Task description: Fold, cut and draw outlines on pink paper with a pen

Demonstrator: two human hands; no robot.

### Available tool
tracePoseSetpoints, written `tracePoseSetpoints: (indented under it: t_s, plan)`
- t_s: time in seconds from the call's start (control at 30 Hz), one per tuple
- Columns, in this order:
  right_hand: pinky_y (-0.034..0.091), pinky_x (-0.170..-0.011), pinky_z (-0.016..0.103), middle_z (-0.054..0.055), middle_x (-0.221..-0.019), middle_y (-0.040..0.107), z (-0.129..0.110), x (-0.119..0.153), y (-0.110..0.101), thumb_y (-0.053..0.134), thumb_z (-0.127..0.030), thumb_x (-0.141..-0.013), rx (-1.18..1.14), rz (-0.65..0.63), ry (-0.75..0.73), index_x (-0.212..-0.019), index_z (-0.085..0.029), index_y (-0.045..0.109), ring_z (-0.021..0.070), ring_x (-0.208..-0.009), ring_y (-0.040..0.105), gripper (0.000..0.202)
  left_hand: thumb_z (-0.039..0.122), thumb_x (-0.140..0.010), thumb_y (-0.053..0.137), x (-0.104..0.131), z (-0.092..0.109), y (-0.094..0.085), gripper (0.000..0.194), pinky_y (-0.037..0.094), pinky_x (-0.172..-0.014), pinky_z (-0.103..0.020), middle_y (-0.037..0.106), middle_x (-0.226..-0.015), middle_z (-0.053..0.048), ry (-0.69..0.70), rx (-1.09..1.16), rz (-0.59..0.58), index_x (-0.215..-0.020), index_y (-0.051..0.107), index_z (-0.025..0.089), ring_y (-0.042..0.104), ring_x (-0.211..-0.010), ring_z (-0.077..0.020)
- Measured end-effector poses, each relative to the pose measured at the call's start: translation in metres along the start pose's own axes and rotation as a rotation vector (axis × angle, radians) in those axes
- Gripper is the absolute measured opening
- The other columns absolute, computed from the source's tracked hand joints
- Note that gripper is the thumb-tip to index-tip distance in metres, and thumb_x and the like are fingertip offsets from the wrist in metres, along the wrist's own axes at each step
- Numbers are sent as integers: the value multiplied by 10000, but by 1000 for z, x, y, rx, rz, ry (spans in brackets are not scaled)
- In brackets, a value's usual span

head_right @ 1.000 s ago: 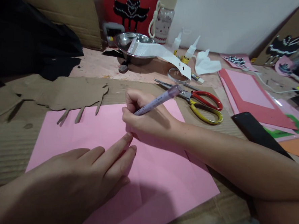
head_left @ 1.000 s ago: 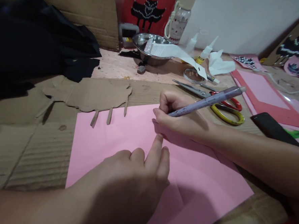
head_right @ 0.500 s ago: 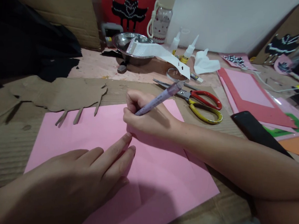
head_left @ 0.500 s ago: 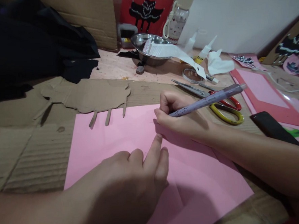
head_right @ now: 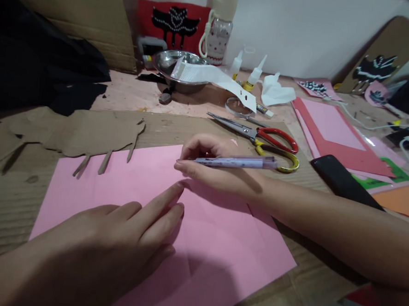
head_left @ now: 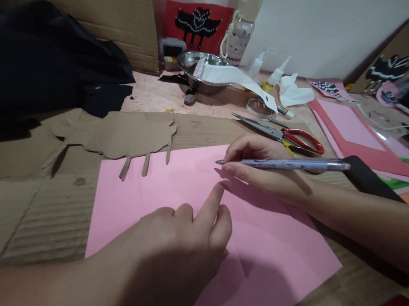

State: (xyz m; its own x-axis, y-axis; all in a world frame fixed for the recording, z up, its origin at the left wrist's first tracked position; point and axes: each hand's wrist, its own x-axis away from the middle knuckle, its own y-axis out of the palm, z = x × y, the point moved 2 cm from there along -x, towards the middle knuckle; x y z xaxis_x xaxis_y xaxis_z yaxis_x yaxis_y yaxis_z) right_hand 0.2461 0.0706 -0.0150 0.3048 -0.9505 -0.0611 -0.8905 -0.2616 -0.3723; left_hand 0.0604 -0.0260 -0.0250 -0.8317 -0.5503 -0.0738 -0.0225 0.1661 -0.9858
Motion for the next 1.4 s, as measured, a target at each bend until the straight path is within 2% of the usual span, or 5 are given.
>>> tracePoseSetpoints:
  t_s: [0.13, 0.3, 0.5, 0.83, 1.4]
  plan:
    - [482, -530, 250, 8, -756, 719, -1, -2, 4, 865, -286, -776, -14, -22, 50, -787, -220, 701, 143, -630, 623, 177, 299, -961, 582, -1, 0, 3, 450, 474, -405, -326, 726, -1416, -254, 29, -49, 9, -1356, 668, 102, 672, -536, -181]
    - [433, -514, 241, -41, -673, 638, 6, -2, 4, 800, -310, -904, 30, -39, -22, -777, -234, 570, 119, -578, 578, 274, 266, -948, 617, -4, -3, -3, 405, 464, -401, -313, 774, -1323, -222, 26, -14, -60, -1317, 687, 114, 652, -522, -172]
    - [355, -491, 259, -42, -664, 618, 10, 0, 2, 758, -316, -921, 184, -37, -32, -736, -234, 514, 113, -567, 515, 317, 270, -905, 660, -4, -2, -5, 382, 424, -395, -316, 790, -1266, -191, 21, 38, -120, -1262, 689, 137, 633, -521, -172]
    - [359, -483, 250, -49, -660, 623, 11, 0, 4, 767, -375, -938, 113, -88, 3, -772, -240, 509, 117, -566, 557, 335, 220, -848, 564, -4, -5, -1, 272, 389, -333, -341, 815, -1134, -170, 3, 30, 51, -1072, 705, 155, 599, -443, -200]
    - [341, -494, 272, -45, -648, 596, 7, -3, 4, 720, -309, -897, 233, 8, -45, -725, -242, 492, 111, -561, 498, 294, 164, -819, 507, -3, -3, 0, 340, 428, -327, -317, 824, -1162, -181, 20, -1, 65, -1069, 736, 146, 622, -446, -193]
